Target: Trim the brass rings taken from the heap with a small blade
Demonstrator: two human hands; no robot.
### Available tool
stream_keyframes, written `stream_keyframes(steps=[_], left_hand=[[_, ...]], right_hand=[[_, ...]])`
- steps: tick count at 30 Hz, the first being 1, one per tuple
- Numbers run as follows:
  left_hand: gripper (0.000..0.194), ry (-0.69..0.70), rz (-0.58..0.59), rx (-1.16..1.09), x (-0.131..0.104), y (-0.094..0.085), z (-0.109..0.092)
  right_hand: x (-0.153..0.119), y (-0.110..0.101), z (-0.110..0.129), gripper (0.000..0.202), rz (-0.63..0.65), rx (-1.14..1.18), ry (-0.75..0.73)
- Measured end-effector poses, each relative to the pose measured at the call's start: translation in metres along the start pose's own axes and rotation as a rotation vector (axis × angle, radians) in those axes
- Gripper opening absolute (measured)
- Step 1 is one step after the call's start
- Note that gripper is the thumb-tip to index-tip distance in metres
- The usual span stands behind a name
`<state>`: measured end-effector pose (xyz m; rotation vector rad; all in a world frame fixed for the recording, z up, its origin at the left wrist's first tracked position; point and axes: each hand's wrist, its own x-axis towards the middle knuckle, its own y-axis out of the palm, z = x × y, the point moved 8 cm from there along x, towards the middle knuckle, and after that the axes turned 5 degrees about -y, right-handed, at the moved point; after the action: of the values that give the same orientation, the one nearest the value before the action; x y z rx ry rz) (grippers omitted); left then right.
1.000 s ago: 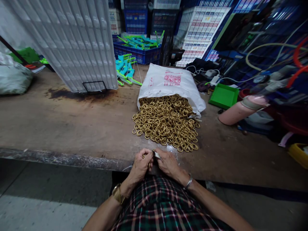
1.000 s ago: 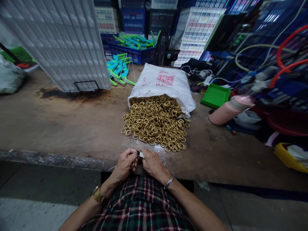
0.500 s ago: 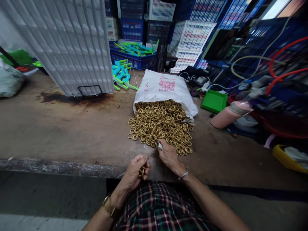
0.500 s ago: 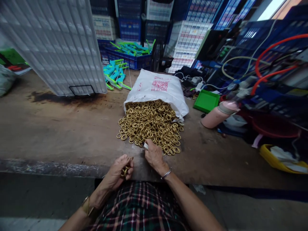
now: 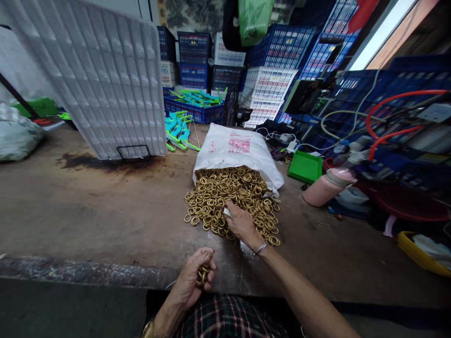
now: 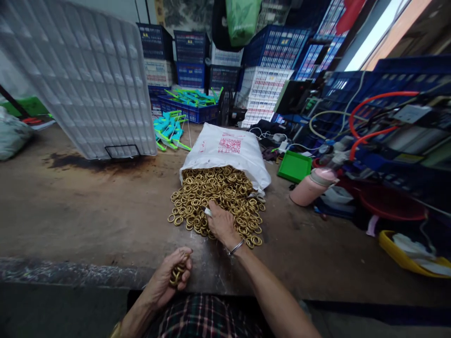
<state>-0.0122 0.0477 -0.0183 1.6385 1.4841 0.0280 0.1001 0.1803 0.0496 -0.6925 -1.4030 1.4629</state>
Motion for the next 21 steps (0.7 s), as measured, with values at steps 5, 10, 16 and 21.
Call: stream_keyframes(steps=[5,10,16,21], left_hand=[[0.033,-0.061,-0.008,-0.124,0.002,-0.007,0.003],[0.027,-0.062,-0.010,-0.204,0.005,-0.009,0.004],[0.025,-0.057,-0.010,-0.176,0.005,-0.009,0.003],[0.024,-0.043,0.022,-0.049,0.007,-0.002,-0.001]], right_hand=[[0.002,0.003,0.001,0.018,0.102,-0.036,0.006],[-0.004,0.004,-0.002,0.020,0.085,0.018,-0.004],[-0.014,0.004,-0.015,0.015,-0.019,0.267,0.030],[-0.024,0.004,-0.027,0.025,-0.082,0.698,0.166]])
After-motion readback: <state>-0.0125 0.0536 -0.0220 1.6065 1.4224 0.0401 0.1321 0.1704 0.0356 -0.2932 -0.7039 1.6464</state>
